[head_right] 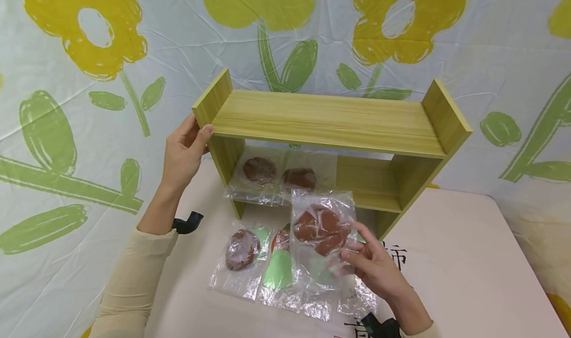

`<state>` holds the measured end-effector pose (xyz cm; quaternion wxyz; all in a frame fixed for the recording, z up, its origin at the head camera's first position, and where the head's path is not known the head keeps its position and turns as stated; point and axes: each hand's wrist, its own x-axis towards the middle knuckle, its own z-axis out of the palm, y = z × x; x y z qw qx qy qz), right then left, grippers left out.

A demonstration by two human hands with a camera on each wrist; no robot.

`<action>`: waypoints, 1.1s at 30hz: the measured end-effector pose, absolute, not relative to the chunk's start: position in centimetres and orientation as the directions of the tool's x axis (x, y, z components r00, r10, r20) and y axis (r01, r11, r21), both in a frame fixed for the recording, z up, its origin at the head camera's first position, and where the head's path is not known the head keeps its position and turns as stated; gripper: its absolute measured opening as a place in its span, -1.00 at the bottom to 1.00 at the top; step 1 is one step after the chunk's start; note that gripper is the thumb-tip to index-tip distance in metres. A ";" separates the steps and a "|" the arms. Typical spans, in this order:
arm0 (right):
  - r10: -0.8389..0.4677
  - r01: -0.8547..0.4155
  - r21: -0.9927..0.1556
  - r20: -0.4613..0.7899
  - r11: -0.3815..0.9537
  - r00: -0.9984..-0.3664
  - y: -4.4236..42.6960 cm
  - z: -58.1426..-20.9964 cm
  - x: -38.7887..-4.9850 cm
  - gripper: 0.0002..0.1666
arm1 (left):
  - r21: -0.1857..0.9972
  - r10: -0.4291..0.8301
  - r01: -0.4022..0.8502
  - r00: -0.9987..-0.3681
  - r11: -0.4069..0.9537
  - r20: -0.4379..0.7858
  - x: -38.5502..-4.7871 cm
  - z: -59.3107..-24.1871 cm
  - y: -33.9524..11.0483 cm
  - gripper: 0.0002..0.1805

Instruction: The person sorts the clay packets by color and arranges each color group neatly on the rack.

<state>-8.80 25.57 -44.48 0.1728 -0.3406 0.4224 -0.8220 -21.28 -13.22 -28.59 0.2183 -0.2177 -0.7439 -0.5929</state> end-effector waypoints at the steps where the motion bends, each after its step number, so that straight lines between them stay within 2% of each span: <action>1: -0.551 -0.014 -0.808 0.414 -0.589 -0.725 25.8 -44.3 -8.9 -0.21 | 0.787 0.066 0.583 -0.809 0.202 0.583 -21.3 -28.6 -13.2 -0.46; 11: -0.371 -0.001 -0.752 0.327 -0.660 -0.869 27.3 -43.8 -9.7 -0.26 | 0.783 0.068 0.591 -0.804 0.196 0.590 -21.2 -28.5 -13.2 -0.46; 18: -0.300 -0.017 -0.773 0.267 -0.634 -0.916 27.5 -43.7 -10.1 -0.31 | 0.790 0.066 0.584 -0.810 0.187 0.583 -21.1 -28.4 -13.1 -0.46; 23: -0.243 -0.004 -0.815 0.178 -0.579 -0.954 27.4 -43.3 -10.3 -0.41 | 0.794 0.066 0.582 -0.811 0.176 0.581 -21.2 -28.4 -13.1 -0.46; 28: -0.178 0.088 -0.833 0.013 -0.547 -0.984 27.1 -42.8 -10.1 -0.61 | 0.797 0.066 0.580 -0.814 0.171 0.578 -21.2 -28.3 -13.2 -0.45; 33: -0.226 0.230 -0.733 -0.106 -0.640 -0.968 27.2 -43.3 -9.6 -0.62 | 0.799 0.068 0.578 -0.815 0.164 0.576 -21.2 -28.4 -13.2 -0.45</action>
